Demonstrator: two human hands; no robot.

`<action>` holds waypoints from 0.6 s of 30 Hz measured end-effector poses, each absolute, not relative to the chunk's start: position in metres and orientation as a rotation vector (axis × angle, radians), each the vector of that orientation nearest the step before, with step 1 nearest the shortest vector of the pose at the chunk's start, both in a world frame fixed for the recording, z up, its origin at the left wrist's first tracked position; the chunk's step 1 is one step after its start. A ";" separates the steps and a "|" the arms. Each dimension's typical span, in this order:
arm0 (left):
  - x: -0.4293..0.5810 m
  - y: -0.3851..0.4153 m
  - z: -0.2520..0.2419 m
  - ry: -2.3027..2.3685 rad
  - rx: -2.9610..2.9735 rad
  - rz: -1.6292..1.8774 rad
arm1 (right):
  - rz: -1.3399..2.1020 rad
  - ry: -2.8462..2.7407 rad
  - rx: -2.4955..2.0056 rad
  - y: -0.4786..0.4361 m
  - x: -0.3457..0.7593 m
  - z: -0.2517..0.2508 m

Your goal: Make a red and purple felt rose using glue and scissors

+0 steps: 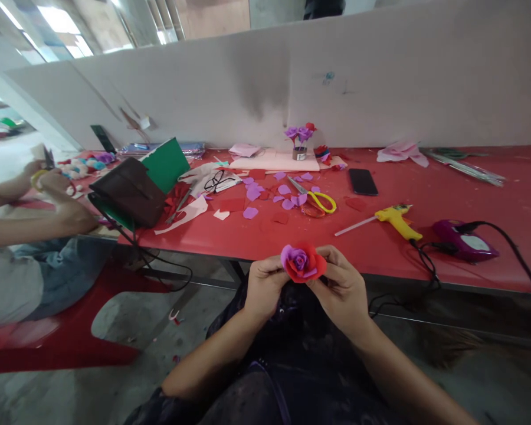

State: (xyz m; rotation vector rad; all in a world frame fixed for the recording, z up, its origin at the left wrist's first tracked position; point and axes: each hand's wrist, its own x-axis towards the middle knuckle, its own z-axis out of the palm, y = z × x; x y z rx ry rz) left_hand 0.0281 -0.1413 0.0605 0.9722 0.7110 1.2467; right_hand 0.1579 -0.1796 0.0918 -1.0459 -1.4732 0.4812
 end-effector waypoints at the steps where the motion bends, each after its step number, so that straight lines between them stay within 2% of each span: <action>1: 0.029 -0.142 0.061 0.704 0.947 1.241 | 0.486 -1.465 -1.066 -0.180 0.157 0.092; 6: 0.035 -0.141 0.069 0.724 0.653 1.171 | 0.793 -1.309 -1.195 -0.173 0.158 0.089; 12: 0.034 -0.142 0.076 0.718 0.581 1.030 | 1.226 -1.068 -1.081 -0.165 0.167 0.086; 18: 0.031 -0.140 0.073 0.694 0.681 0.973 | 1.237 -1.101 -1.014 -0.165 0.170 0.087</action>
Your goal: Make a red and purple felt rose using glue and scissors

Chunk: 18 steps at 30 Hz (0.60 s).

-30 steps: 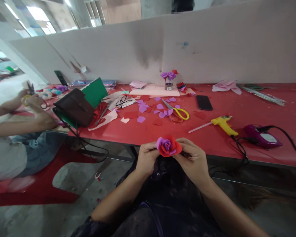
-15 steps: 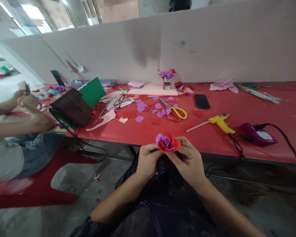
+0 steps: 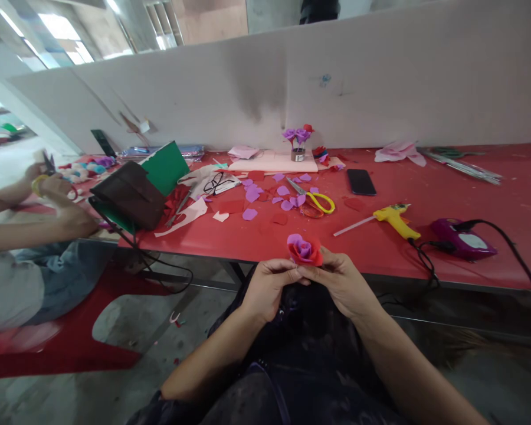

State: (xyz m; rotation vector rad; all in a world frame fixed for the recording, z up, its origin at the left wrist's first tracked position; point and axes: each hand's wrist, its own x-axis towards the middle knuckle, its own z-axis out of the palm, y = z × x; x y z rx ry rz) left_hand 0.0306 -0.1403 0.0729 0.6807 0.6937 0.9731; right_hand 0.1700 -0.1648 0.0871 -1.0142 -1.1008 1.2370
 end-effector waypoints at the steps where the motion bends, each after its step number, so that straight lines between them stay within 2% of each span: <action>1: 0.029 -0.140 0.073 0.683 0.708 0.958 | 1.221 -1.105 -1.002 -0.165 0.170 0.087; 6: 0.024 -0.138 0.074 0.611 0.819 0.912 | 1.164 -1.196 -0.952 -0.168 0.172 0.087; 18: 0.029 -0.144 0.081 0.621 0.816 0.854 | 1.385 -1.142 -0.869 -0.169 0.173 0.089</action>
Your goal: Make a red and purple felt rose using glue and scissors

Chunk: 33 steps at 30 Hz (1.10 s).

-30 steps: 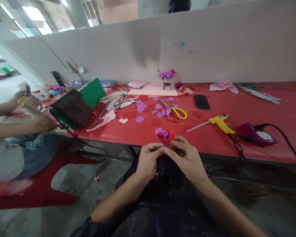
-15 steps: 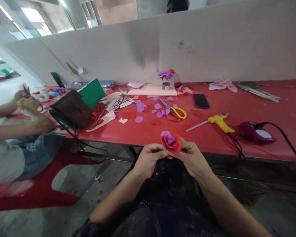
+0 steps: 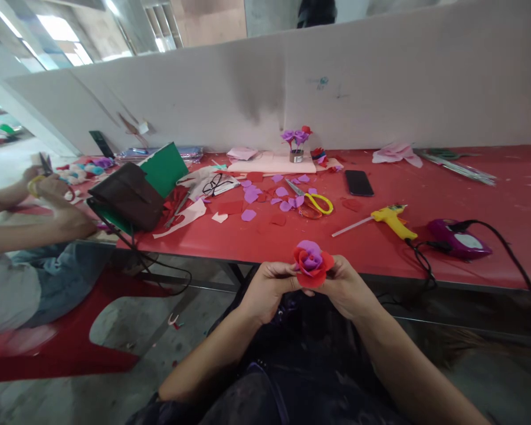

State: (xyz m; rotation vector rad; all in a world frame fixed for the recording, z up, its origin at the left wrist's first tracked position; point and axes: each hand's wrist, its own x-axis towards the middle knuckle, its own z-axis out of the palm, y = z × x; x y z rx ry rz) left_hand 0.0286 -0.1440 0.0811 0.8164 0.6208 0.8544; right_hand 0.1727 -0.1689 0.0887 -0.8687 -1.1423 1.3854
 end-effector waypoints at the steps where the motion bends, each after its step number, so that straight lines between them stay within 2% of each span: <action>1: 0.029 -0.144 0.081 0.618 0.808 0.852 | 1.381 -1.154 -0.857 -0.169 0.173 0.090; 13: 0.029 -0.143 0.070 0.670 0.796 0.967 | 1.268 -1.243 -0.871 -0.167 0.173 0.091; 23: 0.031 -0.145 0.070 0.696 0.830 1.157 | 1.001 -1.229 -0.964 -0.174 0.168 0.090; 33: 0.033 -0.143 0.075 0.693 0.662 1.130 | 1.127 -1.076 -0.956 -0.170 0.170 0.083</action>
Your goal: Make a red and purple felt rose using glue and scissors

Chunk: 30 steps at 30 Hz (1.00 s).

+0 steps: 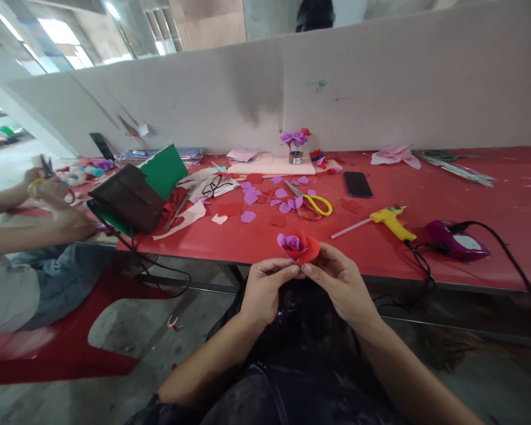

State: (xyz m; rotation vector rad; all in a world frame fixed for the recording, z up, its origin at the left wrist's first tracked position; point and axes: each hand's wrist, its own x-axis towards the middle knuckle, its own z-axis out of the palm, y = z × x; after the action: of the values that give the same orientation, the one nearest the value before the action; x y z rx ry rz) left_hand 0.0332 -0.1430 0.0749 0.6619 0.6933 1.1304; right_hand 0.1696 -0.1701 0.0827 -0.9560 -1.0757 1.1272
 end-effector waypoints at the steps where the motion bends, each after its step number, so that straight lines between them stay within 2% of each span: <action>1: 0.033 -0.142 0.076 0.704 0.626 1.122 | 1.106 -1.073 -0.989 -0.170 0.171 0.082; 19: 0.033 -0.137 0.078 0.701 0.526 1.105 | 0.932 -1.284 -1.128 -0.168 0.160 0.087; 26: 0.033 -0.138 0.073 0.737 0.668 1.131 | 0.800 -1.253 -1.280 -0.164 0.150 0.092; 30: 0.030 -0.138 0.072 0.753 0.801 1.130 | 0.884 -1.165 -1.194 -0.163 0.151 0.088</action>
State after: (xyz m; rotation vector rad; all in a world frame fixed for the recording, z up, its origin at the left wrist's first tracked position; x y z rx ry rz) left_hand 0.0297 -0.1382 0.0719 0.8011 0.7526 1.1297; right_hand 0.1512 -0.1628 0.0881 -1.1942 -1.1648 0.8845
